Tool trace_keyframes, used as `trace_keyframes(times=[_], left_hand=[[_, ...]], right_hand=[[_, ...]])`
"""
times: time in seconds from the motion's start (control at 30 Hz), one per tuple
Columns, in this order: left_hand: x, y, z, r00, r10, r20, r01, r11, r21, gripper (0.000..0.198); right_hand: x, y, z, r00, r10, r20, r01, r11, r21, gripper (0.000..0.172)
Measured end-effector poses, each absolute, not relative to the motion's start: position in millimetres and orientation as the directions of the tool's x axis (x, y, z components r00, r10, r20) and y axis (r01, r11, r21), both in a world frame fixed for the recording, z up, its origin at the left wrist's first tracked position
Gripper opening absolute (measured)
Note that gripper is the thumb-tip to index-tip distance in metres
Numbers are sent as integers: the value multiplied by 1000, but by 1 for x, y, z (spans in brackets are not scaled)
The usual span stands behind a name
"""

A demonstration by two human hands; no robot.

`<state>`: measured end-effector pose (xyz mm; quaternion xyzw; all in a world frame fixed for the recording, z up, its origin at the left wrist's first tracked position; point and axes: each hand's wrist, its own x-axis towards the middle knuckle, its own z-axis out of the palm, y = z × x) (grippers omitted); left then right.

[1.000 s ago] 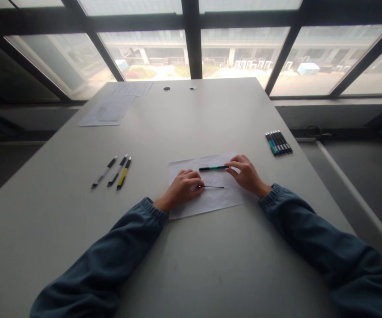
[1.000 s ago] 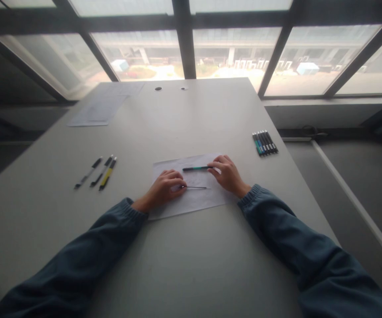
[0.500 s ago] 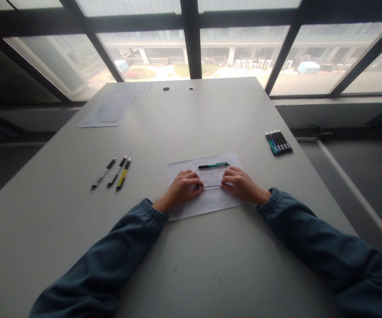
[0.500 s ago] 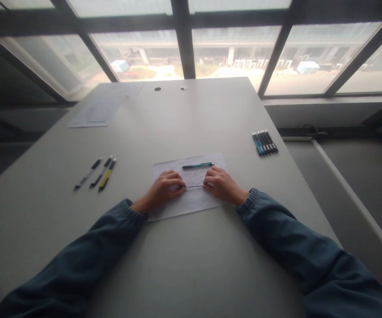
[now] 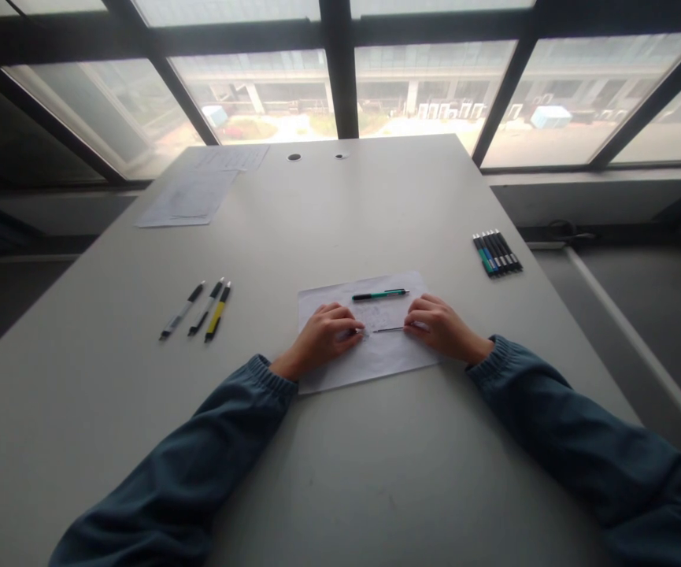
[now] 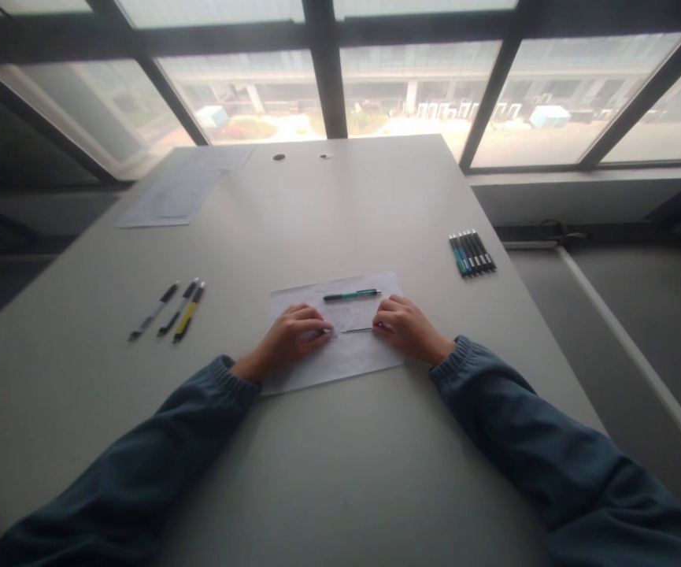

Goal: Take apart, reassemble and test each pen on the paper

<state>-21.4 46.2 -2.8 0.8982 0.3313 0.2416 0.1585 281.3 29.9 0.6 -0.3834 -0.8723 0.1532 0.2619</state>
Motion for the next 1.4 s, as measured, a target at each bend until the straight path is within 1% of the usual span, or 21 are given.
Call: trace_keyframes(times=[0.13,0.37,0.6,0.83,0.97,1.17,1.4], left_hand=[[-22,45,-1,652,673,349,534,-735,418,19],[-24,43,0,615,693,376,596,-721,353,19],[-23,44,0,597,706,381,597,-709,377,19],[-22,43,5,492,714,498,579,-695,426,21],[-22,43,5,469,717,515,576,-691,437,23],[-21,42,7,482,710,513,591,-696,408,18],[-22,41,6,592,673,444,594,-736,324,12]], right_hand=[[282,30,0,-556,751,357,577,658,-483,9],[282,31,-4,-526,761,379,565,646,-514,14],[281,30,-3,-520,760,390,552,647,-526,19],[280,30,-4,-484,762,429,546,647,-533,22],[280,30,-4,-438,777,452,556,630,-542,24],[279,29,-3,-424,783,455,561,621,-547,23],[278,29,-2,-416,787,455,560,616,-553,21]])
